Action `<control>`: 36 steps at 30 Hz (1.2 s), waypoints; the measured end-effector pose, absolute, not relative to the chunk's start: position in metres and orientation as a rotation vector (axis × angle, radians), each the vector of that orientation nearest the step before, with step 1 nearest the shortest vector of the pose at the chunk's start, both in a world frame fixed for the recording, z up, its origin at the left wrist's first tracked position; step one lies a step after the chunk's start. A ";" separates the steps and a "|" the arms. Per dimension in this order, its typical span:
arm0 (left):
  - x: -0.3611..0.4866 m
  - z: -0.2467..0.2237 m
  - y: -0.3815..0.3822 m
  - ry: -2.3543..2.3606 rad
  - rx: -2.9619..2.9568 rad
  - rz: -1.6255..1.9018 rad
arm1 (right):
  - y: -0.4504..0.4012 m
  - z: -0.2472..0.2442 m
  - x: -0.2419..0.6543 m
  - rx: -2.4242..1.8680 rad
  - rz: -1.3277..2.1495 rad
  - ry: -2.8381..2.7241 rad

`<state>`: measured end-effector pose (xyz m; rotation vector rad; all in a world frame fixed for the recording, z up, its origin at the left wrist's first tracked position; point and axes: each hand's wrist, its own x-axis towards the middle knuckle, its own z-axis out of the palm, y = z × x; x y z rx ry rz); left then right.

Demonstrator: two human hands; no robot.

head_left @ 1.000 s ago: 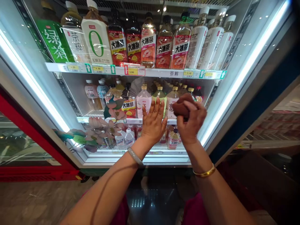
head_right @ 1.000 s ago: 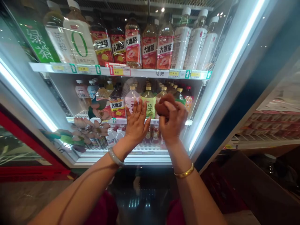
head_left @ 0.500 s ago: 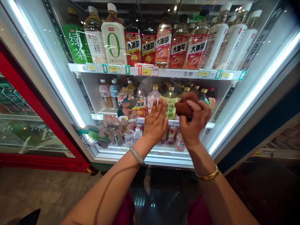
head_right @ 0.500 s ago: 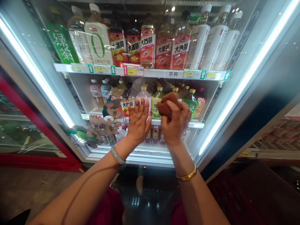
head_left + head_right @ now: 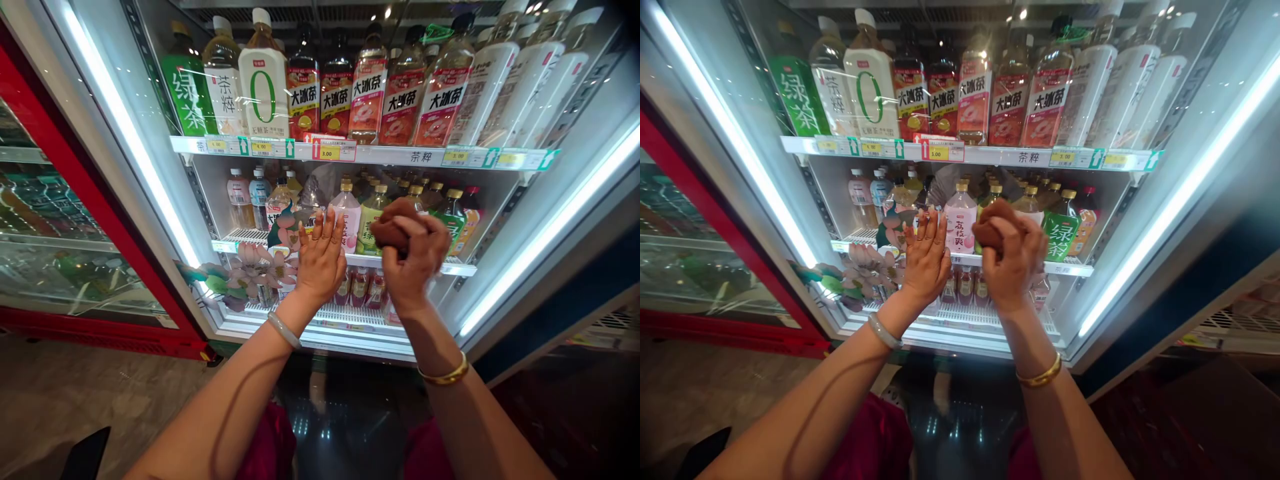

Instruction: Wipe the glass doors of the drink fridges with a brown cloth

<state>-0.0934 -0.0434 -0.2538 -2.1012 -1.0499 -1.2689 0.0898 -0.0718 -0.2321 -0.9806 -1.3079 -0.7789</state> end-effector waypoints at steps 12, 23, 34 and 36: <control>-0.123 -0.257 -0.039 -1.039 -2.033 -1.281 | -0.063 -0.221 0.091 -0.867 -0.703 -1.221; -0.140 -0.272 -0.035 -1.024 -2.025 -1.219 | -0.071 -0.267 0.042 -0.834 -0.829 -1.730; -0.145 -0.277 -0.039 -1.038 -2.053 -1.170 | -0.068 -0.263 0.042 -0.865 -0.834 -1.653; -0.148 -0.279 -0.036 -1.020 -2.067 -1.159 | -0.070 -0.277 0.031 -0.832 -0.857 -1.767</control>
